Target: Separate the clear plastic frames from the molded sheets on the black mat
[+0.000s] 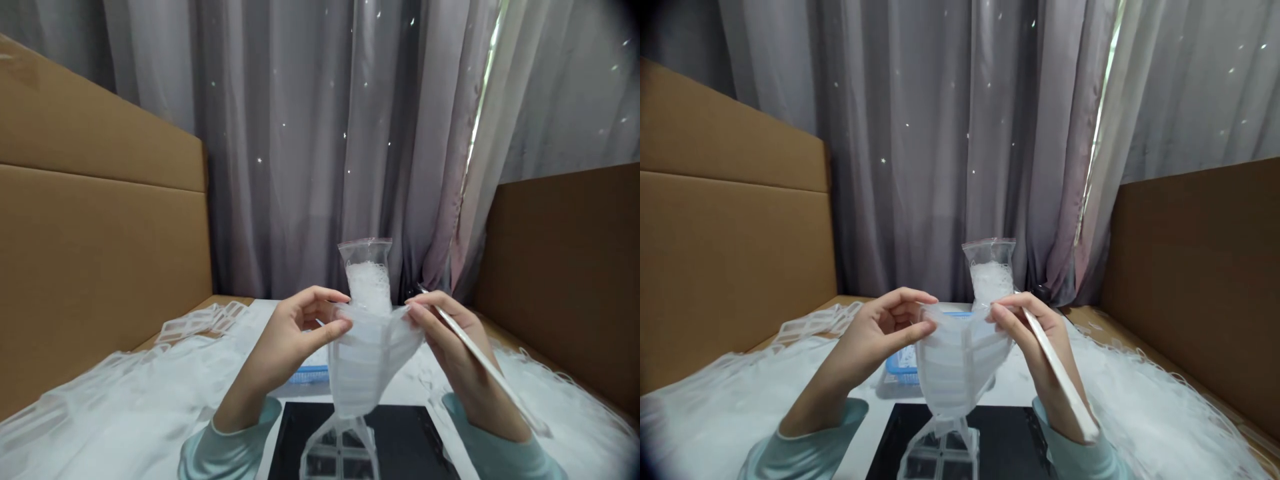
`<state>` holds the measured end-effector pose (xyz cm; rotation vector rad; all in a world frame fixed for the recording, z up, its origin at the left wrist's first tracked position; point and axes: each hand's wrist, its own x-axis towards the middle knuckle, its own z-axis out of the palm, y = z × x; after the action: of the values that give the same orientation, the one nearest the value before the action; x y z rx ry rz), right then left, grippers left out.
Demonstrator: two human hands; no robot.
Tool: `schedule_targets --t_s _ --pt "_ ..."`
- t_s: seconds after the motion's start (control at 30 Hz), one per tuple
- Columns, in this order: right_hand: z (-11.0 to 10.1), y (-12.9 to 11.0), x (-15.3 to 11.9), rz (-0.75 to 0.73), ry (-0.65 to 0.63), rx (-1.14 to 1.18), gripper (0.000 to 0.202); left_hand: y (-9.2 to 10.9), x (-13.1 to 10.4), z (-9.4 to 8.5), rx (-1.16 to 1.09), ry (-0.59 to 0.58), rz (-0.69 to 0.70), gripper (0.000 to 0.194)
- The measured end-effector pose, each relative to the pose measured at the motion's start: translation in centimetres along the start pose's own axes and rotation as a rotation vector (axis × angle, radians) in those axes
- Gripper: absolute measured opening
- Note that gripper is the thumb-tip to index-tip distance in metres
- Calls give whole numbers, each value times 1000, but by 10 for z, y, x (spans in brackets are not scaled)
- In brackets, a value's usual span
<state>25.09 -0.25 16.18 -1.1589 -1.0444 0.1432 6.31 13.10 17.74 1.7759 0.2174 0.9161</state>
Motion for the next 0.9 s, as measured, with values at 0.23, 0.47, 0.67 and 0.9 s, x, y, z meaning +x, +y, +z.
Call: schedule_targets --t_s 0.23,0.47,0.67,0.9 --pt "13 -7 -8 -57 -74 -125 31 5 -6 -10 57 -164 -76 37" --pt "20 -16 -20 -76 -326 -257 27 13 -12 3 262 -344 -56 18" --pt "21 -16 -19 73 -363 -68 28 13 -10 -8 191 -356 -77 24" --pt "19 -17 -24 64 -312 -99 24 5 -8 -15 7 -385 -118 24"
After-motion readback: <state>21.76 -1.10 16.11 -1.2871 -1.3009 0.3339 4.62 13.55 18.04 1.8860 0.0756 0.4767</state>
